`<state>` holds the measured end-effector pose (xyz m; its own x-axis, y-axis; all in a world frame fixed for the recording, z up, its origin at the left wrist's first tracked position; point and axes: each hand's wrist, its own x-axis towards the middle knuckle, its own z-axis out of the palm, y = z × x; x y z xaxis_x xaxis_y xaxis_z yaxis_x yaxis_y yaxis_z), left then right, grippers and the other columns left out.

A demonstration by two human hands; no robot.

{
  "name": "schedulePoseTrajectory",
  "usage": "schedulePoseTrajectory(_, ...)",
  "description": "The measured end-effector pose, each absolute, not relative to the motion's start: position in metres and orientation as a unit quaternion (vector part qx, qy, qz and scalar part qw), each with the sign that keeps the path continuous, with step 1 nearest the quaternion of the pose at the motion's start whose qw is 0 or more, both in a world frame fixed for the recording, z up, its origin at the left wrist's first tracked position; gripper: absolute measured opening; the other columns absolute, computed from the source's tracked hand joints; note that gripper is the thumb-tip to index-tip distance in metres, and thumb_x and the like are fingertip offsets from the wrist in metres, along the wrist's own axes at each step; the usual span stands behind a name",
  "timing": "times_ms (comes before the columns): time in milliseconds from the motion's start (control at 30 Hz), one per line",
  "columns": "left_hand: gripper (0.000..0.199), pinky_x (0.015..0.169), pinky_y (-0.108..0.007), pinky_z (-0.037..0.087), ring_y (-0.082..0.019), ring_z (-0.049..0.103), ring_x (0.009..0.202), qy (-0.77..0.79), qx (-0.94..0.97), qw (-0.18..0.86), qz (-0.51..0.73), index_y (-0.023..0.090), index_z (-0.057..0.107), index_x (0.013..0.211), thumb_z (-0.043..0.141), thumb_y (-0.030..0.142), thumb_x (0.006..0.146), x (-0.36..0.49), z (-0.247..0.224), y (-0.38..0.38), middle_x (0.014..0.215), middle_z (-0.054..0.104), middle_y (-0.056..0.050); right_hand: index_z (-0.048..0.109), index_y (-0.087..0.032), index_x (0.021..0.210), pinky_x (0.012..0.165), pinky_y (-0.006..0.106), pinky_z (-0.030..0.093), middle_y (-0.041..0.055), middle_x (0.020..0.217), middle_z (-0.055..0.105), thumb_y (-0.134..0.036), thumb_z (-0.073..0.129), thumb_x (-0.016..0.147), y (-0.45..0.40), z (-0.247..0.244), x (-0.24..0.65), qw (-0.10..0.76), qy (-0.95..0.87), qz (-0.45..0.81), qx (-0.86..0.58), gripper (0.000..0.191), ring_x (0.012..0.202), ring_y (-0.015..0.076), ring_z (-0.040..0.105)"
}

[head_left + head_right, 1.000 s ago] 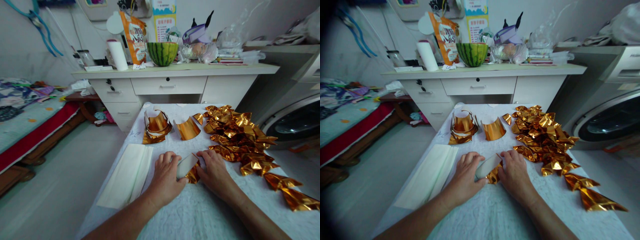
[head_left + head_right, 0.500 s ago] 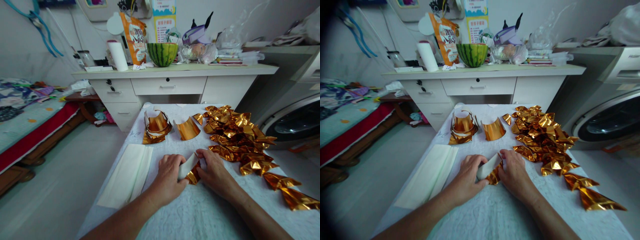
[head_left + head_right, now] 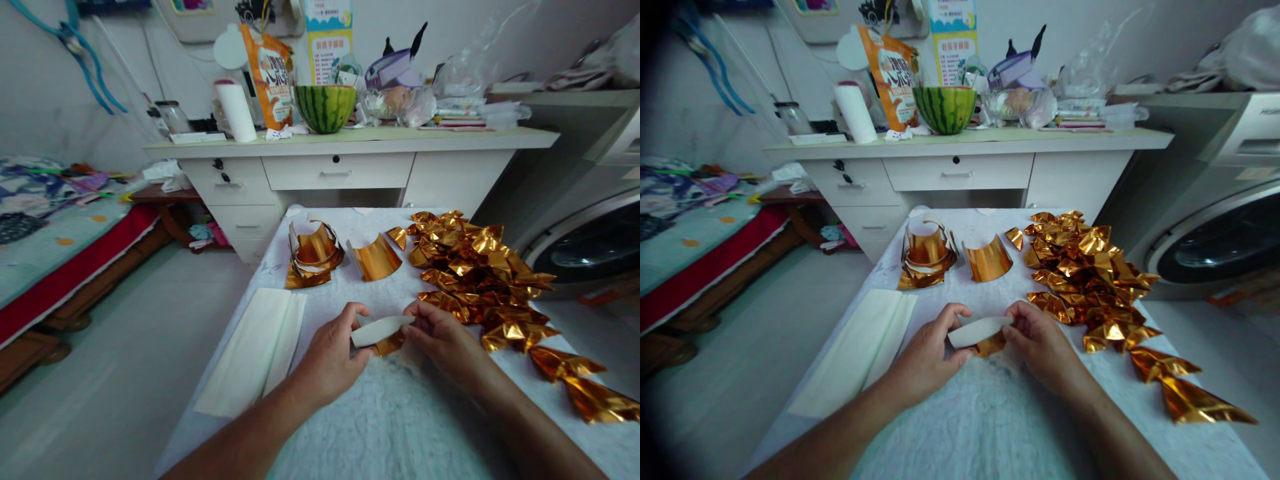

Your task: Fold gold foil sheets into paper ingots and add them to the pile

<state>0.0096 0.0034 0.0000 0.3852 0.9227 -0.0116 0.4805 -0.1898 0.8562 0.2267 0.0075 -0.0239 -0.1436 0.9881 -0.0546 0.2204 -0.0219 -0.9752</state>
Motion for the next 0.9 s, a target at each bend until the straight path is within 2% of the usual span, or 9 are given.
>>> schedulePoseTrajectory(167, 0.042, 0.074, -0.028, 0.046, -0.016, 0.060, 0.083, 0.472, 0.608, 0.513, 0.381, 0.021, 0.049, 0.113, 0.063, 0.015, 0.074, 0.010, -0.002, 0.008, 0.106, 0.061, -0.004, 0.050, -0.021, 0.081, 0.051, 0.022, 0.034, -0.0026, 0.066, 0.058, -0.050, 0.073, 0.075, 0.007, -0.014, 0.222, 0.413, -0.512, 0.561, -0.503, 0.037, 0.056, 0.0108, 0.048)
schedulePoseTrajectory(233, 0.035, 0.075, -0.028, 0.047, -0.015, 0.060, 0.082, 0.438, 0.572, 0.566, 0.401, 0.019, 0.052, 0.112, 0.062, 0.020, 0.078, 0.010, -0.004, 0.011, 0.104, 0.063, -0.005, 0.051, -0.020, 0.080, 0.052, 0.022, 0.035, -0.0028, 0.064, 0.059, -0.051, 0.073, 0.074, 0.006, -0.010, 0.219, 0.404, -0.511, 0.568, -0.503, 0.039, 0.056, 0.0106, 0.048)
schedulePoseTrajectory(333, 0.019, 0.074, -0.027, 0.046, -0.016, 0.060, 0.081, 0.407, 0.552, 0.608, 0.400, 0.016, 0.060, 0.099, 0.060, 0.027, 0.083, 0.008, -0.006, 0.015, 0.090, 0.065, -0.003, 0.051, -0.020, 0.083, 0.053, 0.022, 0.036, -0.0027, 0.068, 0.060, -0.050, 0.072, 0.077, 0.003, -0.006, 0.215, 0.392, -0.517, 0.585, -0.486, 0.037, 0.058, 0.0110, 0.050)
schedulePoseTrajectory(400, 0.018, 0.068, -0.025, 0.043, -0.015, 0.058, 0.075, 0.432, 0.551, 0.596, 0.394, 0.015, 0.062, 0.089, 0.059, 0.032, 0.085, 0.007, -0.006, 0.016, 0.080, 0.063, -0.002, 0.052, -0.020, 0.085, 0.054, 0.023, 0.038, -0.0015, 0.073, 0.062, -0.049, 0.070, 0.079, 0.001, -0.005, 0.213, 0.384, -0.525, 0.594, -0.472, 0.035, 0.063, 0.0123, 0.053)
schedulePoseTrajectory(567, 0.033, 0.057, -0.023, 0.034, -0.012, 0.045, 0.062, 0.476, 0.580, 0.533, 0.390, 0.015, 0.056, 0.071, 0.051, 0.042, 0.091, 0.005, -0.005, 0.015, 0.064, 0.049, 0.003, 0.058, -0.019, 0.089, 0.062, 0.026, 0.044, 0.0006, 0.078, 0.063, -0.045, 0.068, 0.082, -0.003, -0.003, 0.212, 0.343, -0.565, 0.582, -0.473, 0.028, 0.072, 0.0166, 0.059)
schedulePoseTrajectory(733, 0.034, 0.057, -0.024, 0.031, -0.011, 0.041, 0.061, 0.482, 0.618, 0.489, 0.383, 0.016, 0.052, 0.067, 0.050, 0.040, 0.092, 0.001, -0.005, 0.015, 0.062, 0.043, 0.004, 0.063, -0.019, 0.093, 0.069, 0.027, 0.047, 0.0003, 0.083, 0.064, -0.035, 0.063, 0.086, -0.006, -0.004, 0.210, 0.307, -0.610, 0.560, -0.468, 0.018, 0.078, 0.0177, 0.059)
schedulePoseTrajectory(833, 0.035, 0.057, -0.024, 0.031, -0.011, 0.040, 0.060, 0.495, 0.622, 0.464, 0.391, 0.017, 0.048, 0.064, 0.049, 0.037, 0.092, 0.002, -0.005, 0.016, 0.062, 0.042, 0.004, 0.064, -0.019, 0.095, 0.065, 0.026, 0.045, -0.0001, 0.081, 0.062, -0.035, 0.060, 0.089, -0.008, -0.003, 0.208, 0.286, -0.631, 0.550, -0.467, 0.018, 0.075, 0.0162, 0.056)
schedulePoseTrajectory(900, 0.030, 0.058, -0.023, 0.033, -0.011, 0.043, 0.062, 0.491, 0.612, 0.470, 0.404, 0.017, 0.050, 0.069, 0.048, 0.036, 0.093, 0.004, -0.006, 0.016, 0.064, 0.045, 0.003, 0.065, -0.018, 0.093, 0.062, 0.025, 0.043, -0.0005, 0.079, 0.060, -0.036, 0.059, 0.089, -0.009, -0.001, 0.208, 0.278, -0.636, 0.545, -0.470, 0.019, 0.071, 0.0152, 0.053)
